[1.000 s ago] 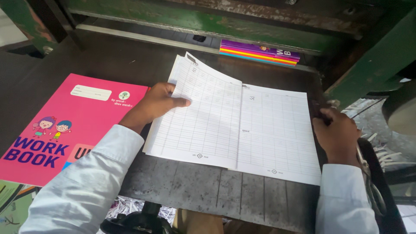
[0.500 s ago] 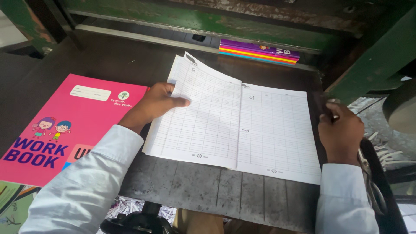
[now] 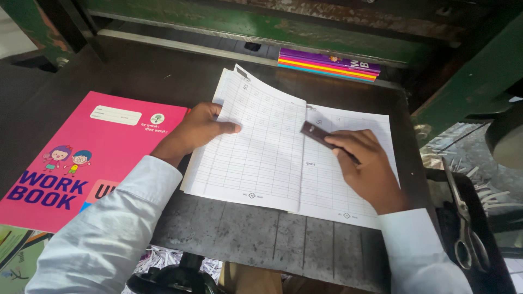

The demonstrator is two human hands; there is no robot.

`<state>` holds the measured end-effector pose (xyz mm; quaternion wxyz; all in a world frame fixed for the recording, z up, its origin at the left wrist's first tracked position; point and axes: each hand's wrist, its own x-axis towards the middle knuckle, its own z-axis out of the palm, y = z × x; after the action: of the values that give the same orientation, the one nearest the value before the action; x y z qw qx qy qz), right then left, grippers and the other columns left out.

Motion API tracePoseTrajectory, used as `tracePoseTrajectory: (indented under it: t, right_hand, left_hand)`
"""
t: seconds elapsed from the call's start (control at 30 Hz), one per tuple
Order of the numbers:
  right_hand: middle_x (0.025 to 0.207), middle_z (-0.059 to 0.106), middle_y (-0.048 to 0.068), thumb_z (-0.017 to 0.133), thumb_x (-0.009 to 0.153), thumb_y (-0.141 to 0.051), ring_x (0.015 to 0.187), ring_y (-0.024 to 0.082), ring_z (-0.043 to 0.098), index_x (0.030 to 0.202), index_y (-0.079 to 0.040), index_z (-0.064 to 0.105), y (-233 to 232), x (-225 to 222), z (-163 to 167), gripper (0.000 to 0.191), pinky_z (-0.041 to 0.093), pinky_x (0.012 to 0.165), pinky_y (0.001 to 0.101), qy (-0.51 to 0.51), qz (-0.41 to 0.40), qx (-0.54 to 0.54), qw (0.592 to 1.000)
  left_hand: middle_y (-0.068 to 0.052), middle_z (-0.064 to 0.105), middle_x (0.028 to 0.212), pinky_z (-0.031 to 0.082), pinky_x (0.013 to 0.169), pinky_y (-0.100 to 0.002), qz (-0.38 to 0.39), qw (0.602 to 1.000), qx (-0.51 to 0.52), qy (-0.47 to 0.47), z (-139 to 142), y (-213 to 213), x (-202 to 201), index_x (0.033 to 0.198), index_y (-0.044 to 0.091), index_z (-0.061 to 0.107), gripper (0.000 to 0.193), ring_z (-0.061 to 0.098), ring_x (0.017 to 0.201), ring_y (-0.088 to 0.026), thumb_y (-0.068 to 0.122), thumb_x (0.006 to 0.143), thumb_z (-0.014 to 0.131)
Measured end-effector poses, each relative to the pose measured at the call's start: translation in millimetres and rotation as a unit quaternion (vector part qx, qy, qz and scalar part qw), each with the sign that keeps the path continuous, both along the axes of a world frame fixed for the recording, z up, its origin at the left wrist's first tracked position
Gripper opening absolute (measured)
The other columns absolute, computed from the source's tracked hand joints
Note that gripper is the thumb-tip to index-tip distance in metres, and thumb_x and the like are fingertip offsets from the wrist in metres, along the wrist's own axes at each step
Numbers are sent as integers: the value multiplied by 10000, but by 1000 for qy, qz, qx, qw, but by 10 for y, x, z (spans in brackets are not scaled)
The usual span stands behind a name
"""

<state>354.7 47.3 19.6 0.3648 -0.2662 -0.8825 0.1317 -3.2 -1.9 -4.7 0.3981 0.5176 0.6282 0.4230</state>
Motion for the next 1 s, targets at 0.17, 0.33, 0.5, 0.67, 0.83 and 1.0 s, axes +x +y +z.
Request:
tracePoseTrajectory:
  t: [0.17, 0.33, 0.5, 0.67, 0.83, 1.0]
  right_hand:
    - [1157, 727, 91, 670, 882, 0, 1081, 258, 635, 1120, -67, 738, -122, -105, -11, 257, 571, 868, 348, -18, 21, -93, 995]
    - [1133, 749, 62, 675, 873, -10, 1056, 237, 637, 1111, -74, 759, -193, -159, 27, 260, 567, 863, 355, -52, 50, -70, 995]
    - [1148, 739, 36, 684, 843, -33, 1078, 200, 635, 1089, -118, 786, -250, -179, 65, 280, 625, 703, 293, -77, 18, -184, 980]
    - [1209, 734, 50, 650, 828, 17, 1108, 203, 655, 1116, -132, 796, -230, -138, 78, 355, 599, 723, 323, -97, 21, -182, 978]
    - [1189, 747, 59, 667, 843, 20, 1112, 217, 653, 1100, -118, 802, -211, -135, 56, 322, 531, 936, 342, -112, 35, -139, 983]
    - [1197, 738, 49, 668, 854, 12, 1119, 222, 635, 1093, -128, 801, -208, -152, 61, 308, 492, 1005, 353, -130, 30, -111, 985]
  left_hand:
    - [-145, 802, 977, 585, 799, -333, 2, 1000, -6, 6, 14, -4, 2, 1062, -20, 761, 305, 766, 864, -207, 132, 799, 788]
    - [-155, 801, 980, 583, 800, -340, 1, 1000, -1, 0, 6, 5, 2, 1059, -30, 764, 307, 762, 867, -215, 125, 795, 795]
    - [-156, 804, 984, 587, 803, -343, 5, 1000, -7, -4, 1, 4, -4, 1061, -31, 765, 312, 769, 866, -216, 122, 790, 794]
    - [-152, 803, 987, 588, 798, -338, 2, 1000, 0, 5, -11, 1, -9, 1063, -23, 768, 306, 768, 870, -212, 125, 797, 794]
    - [-148, 806, 978, 588, 788, -336, 2, 1000, -3, 13, -25, 30, -8, 1059, -19, 775, 302, 767, 858, -210, 123, 793, 797]
    - [-147, 804, 977, 591, 789, -337, 9, 1000, -9, 8, -6, 17, 4, 1056, -22, 769, 305, 770, 860, -211, 124, 791, 799]
